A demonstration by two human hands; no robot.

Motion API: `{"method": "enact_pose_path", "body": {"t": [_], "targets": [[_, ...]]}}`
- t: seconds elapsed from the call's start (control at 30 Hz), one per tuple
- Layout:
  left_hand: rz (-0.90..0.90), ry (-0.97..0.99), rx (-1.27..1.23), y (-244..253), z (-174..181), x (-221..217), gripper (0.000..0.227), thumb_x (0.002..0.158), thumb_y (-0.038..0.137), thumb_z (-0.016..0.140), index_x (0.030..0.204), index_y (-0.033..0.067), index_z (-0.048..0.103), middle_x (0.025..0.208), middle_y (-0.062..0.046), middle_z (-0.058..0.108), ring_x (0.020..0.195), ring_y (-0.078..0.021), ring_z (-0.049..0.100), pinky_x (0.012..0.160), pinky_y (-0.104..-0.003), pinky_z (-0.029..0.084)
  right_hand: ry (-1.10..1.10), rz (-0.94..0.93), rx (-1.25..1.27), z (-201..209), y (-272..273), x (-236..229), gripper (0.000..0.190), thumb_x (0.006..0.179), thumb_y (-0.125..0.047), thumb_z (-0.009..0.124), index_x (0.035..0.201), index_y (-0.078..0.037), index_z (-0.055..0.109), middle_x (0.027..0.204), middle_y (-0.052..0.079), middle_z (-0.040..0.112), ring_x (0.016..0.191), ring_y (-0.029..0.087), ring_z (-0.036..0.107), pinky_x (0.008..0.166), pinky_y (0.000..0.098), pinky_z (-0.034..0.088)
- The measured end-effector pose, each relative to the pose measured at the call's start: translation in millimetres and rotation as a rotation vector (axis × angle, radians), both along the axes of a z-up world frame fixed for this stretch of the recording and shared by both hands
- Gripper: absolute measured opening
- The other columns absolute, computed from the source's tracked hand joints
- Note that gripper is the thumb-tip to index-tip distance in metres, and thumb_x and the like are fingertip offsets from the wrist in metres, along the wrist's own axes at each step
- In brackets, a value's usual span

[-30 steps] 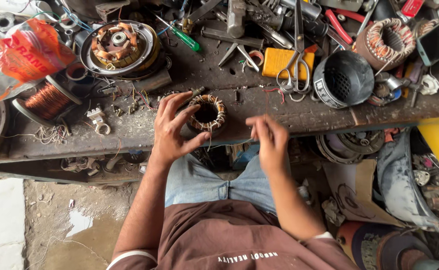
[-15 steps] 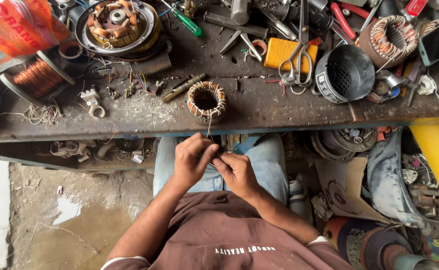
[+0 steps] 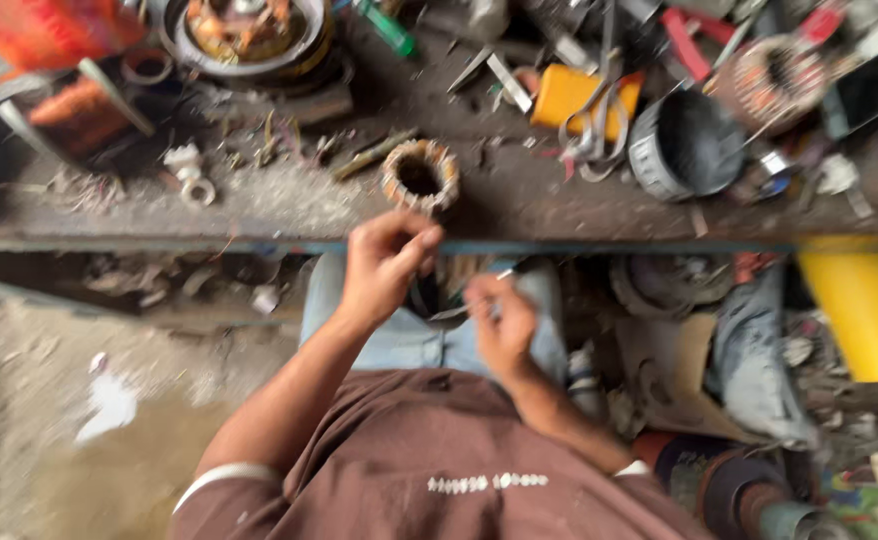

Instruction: The person sits at a cluttered workbench and repeatedly ties a white string around a cylindrical copper-wound component, likely a motor stator. They pull the string tight, adjust its position, and continue wrapping it around the component throughout the clip.

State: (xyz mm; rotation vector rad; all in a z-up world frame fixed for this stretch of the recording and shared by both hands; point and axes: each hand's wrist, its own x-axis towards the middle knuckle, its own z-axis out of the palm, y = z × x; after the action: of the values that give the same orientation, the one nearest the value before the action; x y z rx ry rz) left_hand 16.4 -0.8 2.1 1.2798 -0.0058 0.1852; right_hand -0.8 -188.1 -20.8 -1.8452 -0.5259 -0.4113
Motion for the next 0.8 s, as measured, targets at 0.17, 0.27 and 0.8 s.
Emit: {"method": "enact_pose_path", "body": {"t": [0.17, 0.27, 0.8], "targets": [[0.407, -0.530, 0.774, 26, 14, 27, 0.015, 0.095, 0.009, 0.080, 0.099, 0.0025, 0.067, 0.087, -0.011, 0.060, 0.083, -0.0239, 0.059, 0.073, -0.038, 0.045, -0.132, -0.122, 0.010, 14, -19, 15, 0.007, 0.102, -0.003, 0.070, 0.107, 0.001, 0.069, 0.088, 0.005, 0.065, 0.078, 0.013, 0.058, 0.072, 0.0279, 0.049], [0.576, -0.622, 0.845, 45, 17, 46, 0.018, 0.095, 0.009, 0.080, 0.106, 0.0024, 0.066, 0.104, -0.011, 0.063, 0.097, -0.0263, 0.059, 0.082, -0.038, 0.048, -0.138, -0.132, -0.013, 19, -18, 17, 0.008, 0.102, -0.002, 0.072, 0.108, 0.002, 0.070, 0.086, 0.005, 0.064, 0.074, 0.013, 0.053, 0.068, 0.0273, 0.045], [0.457, -0.422, 0.714, 56, 6, 50, 0.015, 0.100, 0.011, 0.078, 0.106, 0.0017, 0.068, 0.109, -0.011, 0.062, 0.104, -0.0264, 0.064, 0.090, -0.036, 0.055, -0.143, -0.138, 0.053, -5, -14, 12, 0.008, 0.102, -0.004, 0.071, 0.108, 0.000, 0.069, 0.078, 0.001, 0.056, 0.067, 0.010, 0.047, 0.060, 0.0257, 0.037]]}}
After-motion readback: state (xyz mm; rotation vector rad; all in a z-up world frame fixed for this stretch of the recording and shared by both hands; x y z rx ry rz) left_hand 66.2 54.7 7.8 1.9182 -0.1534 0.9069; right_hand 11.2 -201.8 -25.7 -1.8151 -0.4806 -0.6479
